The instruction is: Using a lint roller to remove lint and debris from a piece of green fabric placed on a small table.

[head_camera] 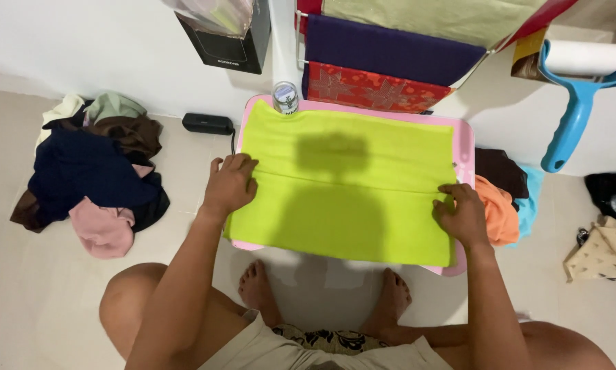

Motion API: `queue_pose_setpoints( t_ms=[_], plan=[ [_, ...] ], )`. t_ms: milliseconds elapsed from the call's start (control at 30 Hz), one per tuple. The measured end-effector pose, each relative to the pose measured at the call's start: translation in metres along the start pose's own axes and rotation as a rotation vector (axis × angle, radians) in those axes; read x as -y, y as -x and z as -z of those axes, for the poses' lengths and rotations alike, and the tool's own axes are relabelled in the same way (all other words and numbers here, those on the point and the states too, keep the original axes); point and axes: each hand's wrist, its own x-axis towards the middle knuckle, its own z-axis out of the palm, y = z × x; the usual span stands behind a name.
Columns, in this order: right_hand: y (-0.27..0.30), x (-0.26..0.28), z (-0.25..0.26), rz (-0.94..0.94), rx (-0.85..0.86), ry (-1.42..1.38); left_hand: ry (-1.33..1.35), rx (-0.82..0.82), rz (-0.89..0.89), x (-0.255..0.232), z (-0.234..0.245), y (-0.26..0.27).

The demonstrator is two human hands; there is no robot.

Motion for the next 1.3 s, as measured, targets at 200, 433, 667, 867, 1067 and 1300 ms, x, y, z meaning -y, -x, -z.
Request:
queue_pose_setpoints(
  t_ms=[200,433,667,867,1067,1300],
  plan=[
    [-0.007,-0.014,-0.009,-0.01,-0.024,0.031,-0.039,-0.147,-0.008,0.003,-0.028,-0.012],
    [-0.001,-0.001,0.002,-0.085,0.04,-0.038,0.003,-0.126,0.033,-0.004,0.001,0.012],
    [0.007,0.005,0.003,-0.16,0.002,-0.109,0.035,-0.217,0.008,0.005,-0.011,0.01],
    [0.015,-0.007,0.009,-0.213,-0.008,-0.257,0.246,-0.243,0.069,0.019,-0.014,0.003],
    [0.017,-0.014,0.022,-0.141,0.003,-0.411,0.612,-0.155,0.164,0.013,0.027,0.011],
    [0.018,0.007,0.045,-0.198,0.045,-0.637,0.783,-0.04,0.283,0.016,0.044,0.012]
  ],
)
